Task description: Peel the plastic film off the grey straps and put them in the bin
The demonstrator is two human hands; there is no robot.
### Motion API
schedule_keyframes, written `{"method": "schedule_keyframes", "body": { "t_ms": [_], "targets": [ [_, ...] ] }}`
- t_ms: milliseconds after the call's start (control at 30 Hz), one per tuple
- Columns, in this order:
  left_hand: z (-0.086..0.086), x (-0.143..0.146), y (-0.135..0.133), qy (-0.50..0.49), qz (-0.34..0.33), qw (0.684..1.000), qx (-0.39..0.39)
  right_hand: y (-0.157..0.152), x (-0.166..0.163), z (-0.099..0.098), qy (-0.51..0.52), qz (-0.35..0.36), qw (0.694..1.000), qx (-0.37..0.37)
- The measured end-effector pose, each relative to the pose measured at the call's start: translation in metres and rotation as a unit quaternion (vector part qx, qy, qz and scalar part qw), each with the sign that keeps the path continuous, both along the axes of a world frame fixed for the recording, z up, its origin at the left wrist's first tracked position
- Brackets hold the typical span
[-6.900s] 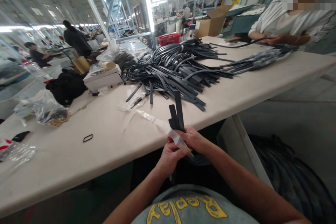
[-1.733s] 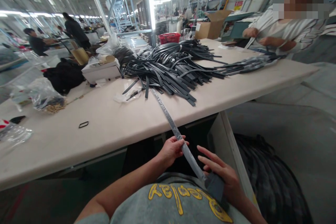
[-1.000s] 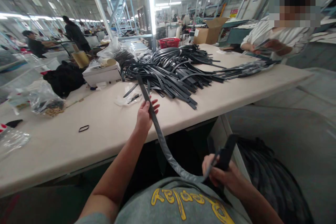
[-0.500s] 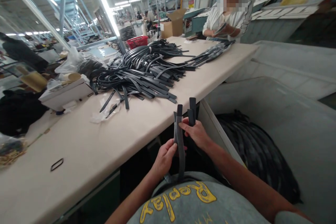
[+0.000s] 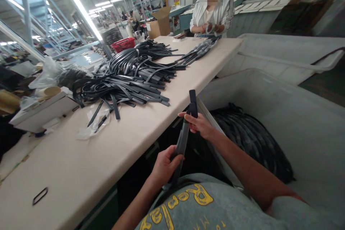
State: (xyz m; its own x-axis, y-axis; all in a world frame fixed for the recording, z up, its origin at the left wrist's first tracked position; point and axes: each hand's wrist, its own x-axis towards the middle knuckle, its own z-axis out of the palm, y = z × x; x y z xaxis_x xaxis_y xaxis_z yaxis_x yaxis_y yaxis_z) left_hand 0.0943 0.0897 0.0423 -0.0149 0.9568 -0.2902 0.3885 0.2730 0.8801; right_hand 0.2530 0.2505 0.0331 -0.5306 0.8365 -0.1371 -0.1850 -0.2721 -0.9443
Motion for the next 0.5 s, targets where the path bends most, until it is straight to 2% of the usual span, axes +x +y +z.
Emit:
{"method": "schedule_keyframes", "body": {
  "t_ms": [100, 267, 400, 500],
  "targets": [
    [0.006, -0.005, 0.004, 0.047, -0.038, 0.998, 0.010, 0.005, 0.009, 0.013, -0.006, 0.008, 1.000, 0.024],
    [0.019, 0.005, 0.022, -0.048, -0.031, 0.998, 0.013, -0.021, 0.013, 0.031, -0.068, 0.001, 0.991, 0.117],
    [0.024, 0.024, 0.031, -0.015, -0.007, 0.999, 0.052, -0.045, 0.023, 0.032, -0.103, -0.036, 0.979, 0.174],
    [0.015, 0.034, 0.026, 0.037, -0.039, 0.997, 0.060, -0.046, 0.041, 0.025, -0.125, -0.093, 0.968, 0.198]
  ]
}}
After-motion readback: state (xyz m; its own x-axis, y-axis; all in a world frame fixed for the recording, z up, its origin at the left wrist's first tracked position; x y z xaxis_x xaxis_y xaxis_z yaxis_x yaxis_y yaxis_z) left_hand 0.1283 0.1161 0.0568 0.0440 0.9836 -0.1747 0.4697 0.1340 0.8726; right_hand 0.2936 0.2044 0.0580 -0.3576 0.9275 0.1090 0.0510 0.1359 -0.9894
